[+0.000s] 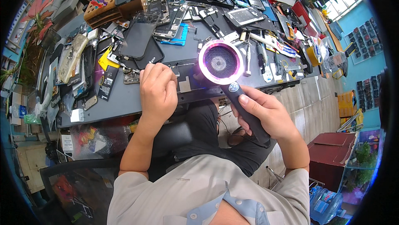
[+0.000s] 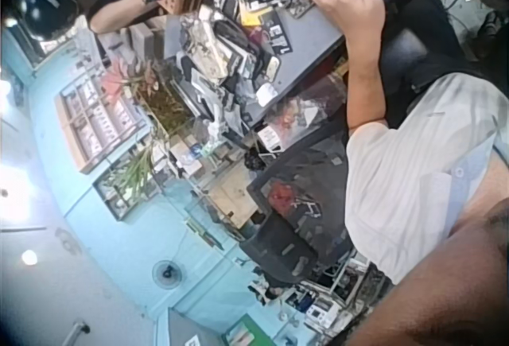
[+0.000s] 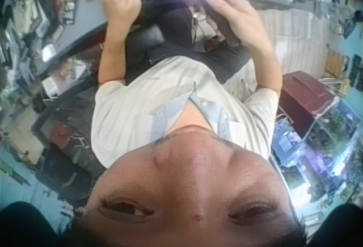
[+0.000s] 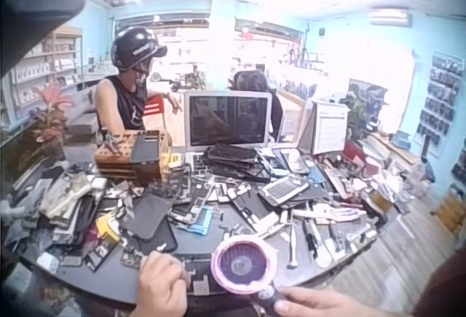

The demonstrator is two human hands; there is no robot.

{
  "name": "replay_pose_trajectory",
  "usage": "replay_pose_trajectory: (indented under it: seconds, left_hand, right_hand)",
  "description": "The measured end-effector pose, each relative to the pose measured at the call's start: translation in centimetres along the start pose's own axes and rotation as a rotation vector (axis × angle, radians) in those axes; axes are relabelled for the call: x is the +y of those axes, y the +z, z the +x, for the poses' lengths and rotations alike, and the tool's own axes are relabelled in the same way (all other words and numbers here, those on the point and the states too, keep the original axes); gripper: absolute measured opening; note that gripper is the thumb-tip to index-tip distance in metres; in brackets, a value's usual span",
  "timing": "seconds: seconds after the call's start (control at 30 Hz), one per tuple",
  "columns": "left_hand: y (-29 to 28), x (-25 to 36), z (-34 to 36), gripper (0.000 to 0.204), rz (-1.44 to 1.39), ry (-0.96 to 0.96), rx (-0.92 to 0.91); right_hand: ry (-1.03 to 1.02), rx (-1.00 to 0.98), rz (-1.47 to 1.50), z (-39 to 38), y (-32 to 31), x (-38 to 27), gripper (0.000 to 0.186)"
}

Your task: The person uses a heat gun to apply heat to a disassembled mobile phone on a cluttered workbench. They then handle the phone and other components, moving them around the workspace.

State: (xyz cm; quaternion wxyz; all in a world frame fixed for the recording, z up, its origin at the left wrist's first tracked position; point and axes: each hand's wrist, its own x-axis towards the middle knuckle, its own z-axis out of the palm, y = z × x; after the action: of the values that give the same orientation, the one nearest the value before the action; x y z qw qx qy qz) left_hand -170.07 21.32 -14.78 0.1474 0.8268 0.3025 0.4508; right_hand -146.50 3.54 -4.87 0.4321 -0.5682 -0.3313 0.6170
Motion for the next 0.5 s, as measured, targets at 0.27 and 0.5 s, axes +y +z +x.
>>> replay_pose_trajectory:
  seconds: [0.27,0.5]
  left_hand:
    - [-0.1,0.0,0.0,0.009,-0.007,0.006,-0.007]
    - [0.1,-0.4,0.0,0.009,-0.022,0.020,-0.016]
  right_hand:
    - [-0.014,-0.048,0.015,0.6,1.0,-0.5,0.044]
    - [-0.008,-0.062,-0.002,0.8,1.5,-0.9,0.045]
